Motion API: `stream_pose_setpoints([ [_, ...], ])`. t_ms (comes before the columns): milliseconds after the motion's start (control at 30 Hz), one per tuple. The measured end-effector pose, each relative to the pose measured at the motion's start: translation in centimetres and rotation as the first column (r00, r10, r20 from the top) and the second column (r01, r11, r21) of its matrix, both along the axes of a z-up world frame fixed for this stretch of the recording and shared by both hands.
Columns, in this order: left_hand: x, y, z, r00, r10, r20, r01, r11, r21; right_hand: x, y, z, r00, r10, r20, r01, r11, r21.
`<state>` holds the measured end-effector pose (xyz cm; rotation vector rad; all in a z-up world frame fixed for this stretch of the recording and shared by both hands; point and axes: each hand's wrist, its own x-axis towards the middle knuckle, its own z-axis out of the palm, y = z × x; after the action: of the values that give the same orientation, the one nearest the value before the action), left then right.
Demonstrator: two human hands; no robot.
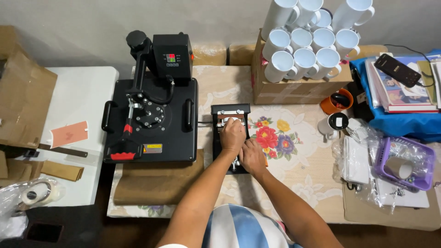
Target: Preparing a ceramic mug with a sublimation print and manually holding it in a mug heat press machine.
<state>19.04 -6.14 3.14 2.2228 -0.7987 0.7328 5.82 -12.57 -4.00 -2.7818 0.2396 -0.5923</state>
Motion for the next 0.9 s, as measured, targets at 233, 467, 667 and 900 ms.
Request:
stream_pose_setpoints([
  [233,-0.1,0.3,1.8,0.999,-0.025,-0.038,0.024,0.999,-0.025,0.3,-0.5,-0.8,1.000,-0.023,0.004,0.022,1.000,0.019],
  [467,-0.1,0.2,1.6,1.000,0.002,-0.015,-0.002,1.000,-0.016,0.4,-0.4,-0.4,0.999,-0.010,0.038,0.009,0.999,0.031],
  [667,-0.1,-0.1,1.3,1.000,0.017,-0.019,-0.017,1.000,-0.017,0.3,-0.3,-0.1,0.999,-0.020,0.035,0.019,1.000,0.022],
  [900,0.0,-0.2,0.7,0.999,0.035,-0.005,-0.035,0.999,-0.014,0.3,-0.4,0.6,0.999,-0.003,0.042,0.001,0.999,0.050],
])
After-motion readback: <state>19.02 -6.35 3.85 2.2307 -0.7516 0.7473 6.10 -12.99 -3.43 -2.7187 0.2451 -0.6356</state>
